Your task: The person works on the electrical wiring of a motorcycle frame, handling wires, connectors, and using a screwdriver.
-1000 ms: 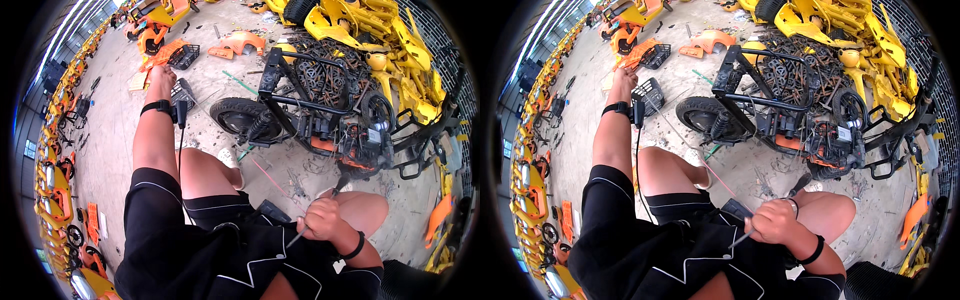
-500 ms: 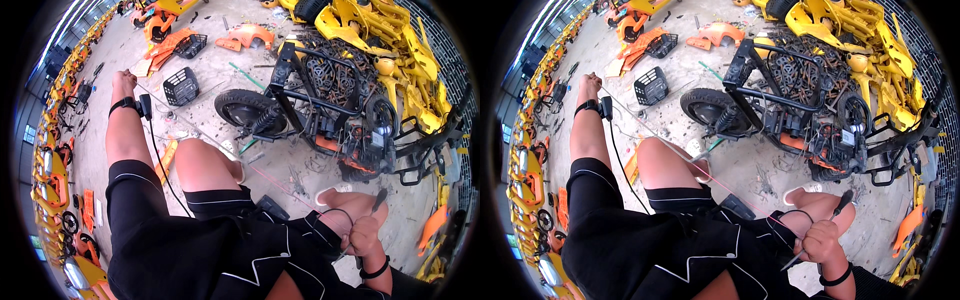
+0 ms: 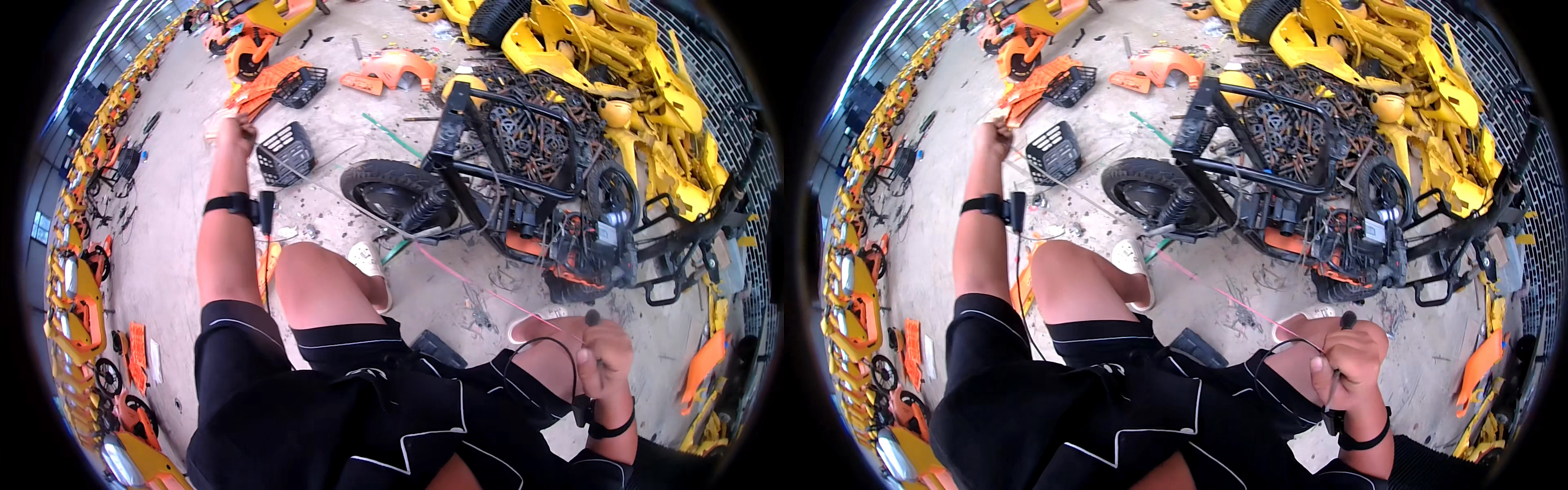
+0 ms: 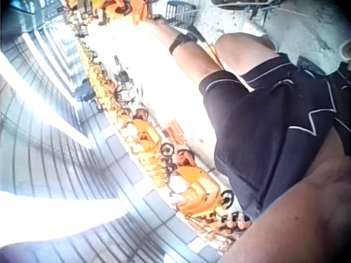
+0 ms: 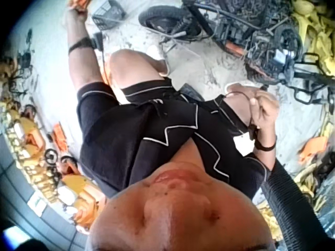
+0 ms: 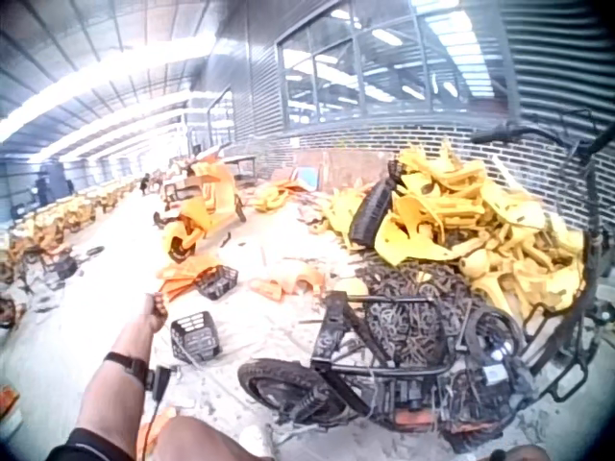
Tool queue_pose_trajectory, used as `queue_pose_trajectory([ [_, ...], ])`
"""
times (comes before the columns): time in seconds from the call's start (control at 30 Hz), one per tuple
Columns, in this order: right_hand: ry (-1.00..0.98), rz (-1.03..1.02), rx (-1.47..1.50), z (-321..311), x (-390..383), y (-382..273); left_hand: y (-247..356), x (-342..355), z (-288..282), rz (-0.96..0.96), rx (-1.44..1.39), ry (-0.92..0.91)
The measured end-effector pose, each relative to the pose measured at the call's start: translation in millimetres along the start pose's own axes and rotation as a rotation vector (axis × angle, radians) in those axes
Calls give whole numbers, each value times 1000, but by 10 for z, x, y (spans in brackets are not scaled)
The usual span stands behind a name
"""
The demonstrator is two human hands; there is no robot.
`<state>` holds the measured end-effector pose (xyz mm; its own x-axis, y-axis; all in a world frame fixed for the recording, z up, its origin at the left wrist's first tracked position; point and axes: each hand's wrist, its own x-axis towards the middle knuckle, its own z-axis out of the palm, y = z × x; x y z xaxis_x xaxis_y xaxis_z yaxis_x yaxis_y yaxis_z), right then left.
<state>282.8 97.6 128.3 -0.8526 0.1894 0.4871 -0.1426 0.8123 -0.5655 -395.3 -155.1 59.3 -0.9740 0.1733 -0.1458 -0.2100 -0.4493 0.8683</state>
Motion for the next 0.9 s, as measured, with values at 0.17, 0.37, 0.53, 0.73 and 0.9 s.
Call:
queue_pose_trajectory([
  [0.17, -61, 121, 99, 133, 735, -436, -356, -618, 48, -165, 277, -25],
  [0.37, -96, 257, 138, 429, 1215, -745, -1128, -773, -120, -160, 1368, -355],
  [0.53, -149, 285, 98, 552, 1466, -703, -1311, -1761, 401, 140, 1891, -652],
  [0.73, -155, 367, 217, 753, 1530, -320, -975, -2858, 923, 208, 1197, -972],
  [0.9, -130, 414, 267, 961, 1304, 71, -1253, -3197, 943, 101, 704, -985],
])
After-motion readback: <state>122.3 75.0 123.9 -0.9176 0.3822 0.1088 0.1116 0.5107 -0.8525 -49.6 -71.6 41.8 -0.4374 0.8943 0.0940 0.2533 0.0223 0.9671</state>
